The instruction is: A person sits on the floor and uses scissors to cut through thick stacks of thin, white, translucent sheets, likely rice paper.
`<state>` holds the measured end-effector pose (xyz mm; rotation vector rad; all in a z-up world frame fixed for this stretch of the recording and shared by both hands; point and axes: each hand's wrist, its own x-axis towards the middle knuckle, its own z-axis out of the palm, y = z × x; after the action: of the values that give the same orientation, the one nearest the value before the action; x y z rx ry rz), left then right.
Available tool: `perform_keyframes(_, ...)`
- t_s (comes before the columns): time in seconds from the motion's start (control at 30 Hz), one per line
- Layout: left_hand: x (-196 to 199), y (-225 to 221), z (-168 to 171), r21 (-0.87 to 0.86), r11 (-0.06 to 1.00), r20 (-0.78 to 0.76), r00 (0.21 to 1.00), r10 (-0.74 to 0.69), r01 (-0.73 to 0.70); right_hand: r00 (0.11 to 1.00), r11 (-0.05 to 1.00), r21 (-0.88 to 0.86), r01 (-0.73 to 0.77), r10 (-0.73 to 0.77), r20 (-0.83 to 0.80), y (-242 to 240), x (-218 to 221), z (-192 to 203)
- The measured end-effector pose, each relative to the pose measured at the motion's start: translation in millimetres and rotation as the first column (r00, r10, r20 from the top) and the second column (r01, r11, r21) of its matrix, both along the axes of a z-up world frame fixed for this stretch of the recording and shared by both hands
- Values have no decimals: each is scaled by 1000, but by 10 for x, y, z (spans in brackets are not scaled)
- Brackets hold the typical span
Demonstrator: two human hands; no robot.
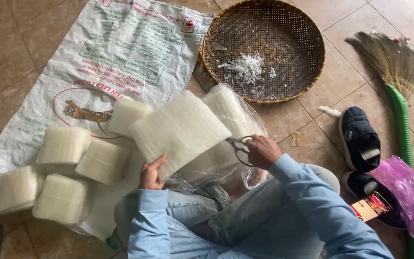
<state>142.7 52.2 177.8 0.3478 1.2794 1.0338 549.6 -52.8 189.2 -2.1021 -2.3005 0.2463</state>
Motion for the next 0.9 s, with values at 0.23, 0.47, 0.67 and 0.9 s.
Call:
perform_keyframes(0.23,108,84,174,-67,998,262,964,38,-21,846,815,-498,296,-466,-259,-744,-41,1234)
perform_keyframes(0.47,440,-50,263,-1,998,319,946,59,-62,71,670,-711,215,-736,-673,-1826,-854,1203)
perform_keyframes(0.67,212,-217,-540,123,980,-3,988,-156,155,-355,590,-805,-63,-767,-535,-2445,-1341,376)
perform_keyframes(0.9,103,-211,-657,77,958,-85,959,-270,277,-319,619,-754,-221,-776,-544,-2440,-1842,-198)
